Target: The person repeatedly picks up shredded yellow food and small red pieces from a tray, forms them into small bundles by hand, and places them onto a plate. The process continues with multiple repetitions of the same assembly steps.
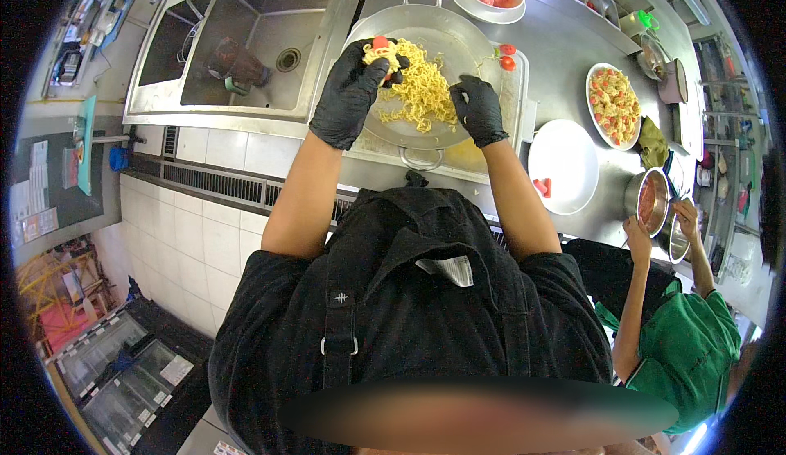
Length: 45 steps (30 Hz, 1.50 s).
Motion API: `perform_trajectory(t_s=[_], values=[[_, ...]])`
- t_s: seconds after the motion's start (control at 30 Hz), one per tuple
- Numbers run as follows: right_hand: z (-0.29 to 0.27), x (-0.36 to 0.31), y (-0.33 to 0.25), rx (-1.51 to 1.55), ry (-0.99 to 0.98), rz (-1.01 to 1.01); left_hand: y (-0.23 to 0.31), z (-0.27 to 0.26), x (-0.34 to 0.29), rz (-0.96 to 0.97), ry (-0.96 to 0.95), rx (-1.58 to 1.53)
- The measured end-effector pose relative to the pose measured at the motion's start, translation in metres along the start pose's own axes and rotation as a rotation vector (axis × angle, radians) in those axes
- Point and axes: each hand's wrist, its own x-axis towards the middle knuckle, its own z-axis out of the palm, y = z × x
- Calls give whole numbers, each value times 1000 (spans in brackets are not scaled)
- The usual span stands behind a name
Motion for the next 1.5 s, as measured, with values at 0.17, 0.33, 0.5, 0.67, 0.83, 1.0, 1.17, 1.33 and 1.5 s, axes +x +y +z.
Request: perform_trajectory(t_s=[0.17, 0.33, 0.5, 0.67, 0.83, 1.0, 1.17, 1.33, 1.5], values=[[-37, 8, -45, 311, 12, 62, 0, 8, 3, -113, -115, 174], [-68, 5, -78, 962, -68, 92, -25, 27, 10, 125, -178, 338], [-62, -13, -69, 781, -79, 158, -37, 49, 6, 213, -251, 828], [-77, -36, -48, 747, -44, 261, -49, 56, 6, 168, -288, 741], [-107, -44, 23, 756, 4, 332, -46, 48, -3, -165, -248, 575], [-178, -35, 159, 578, 318, 297, -63, 29, -22, -302, -209, 389], [-241, -34, 394, -14, 602, 386, -71, 31, -34, -318, -153, 418], [-244, -38, 506, -579, 417, 504, -71, 38, -37, -329, -63, 486], [-241, -16, 477, -886, -85, 506, -61, 52, -52, -327, 33, 478]])
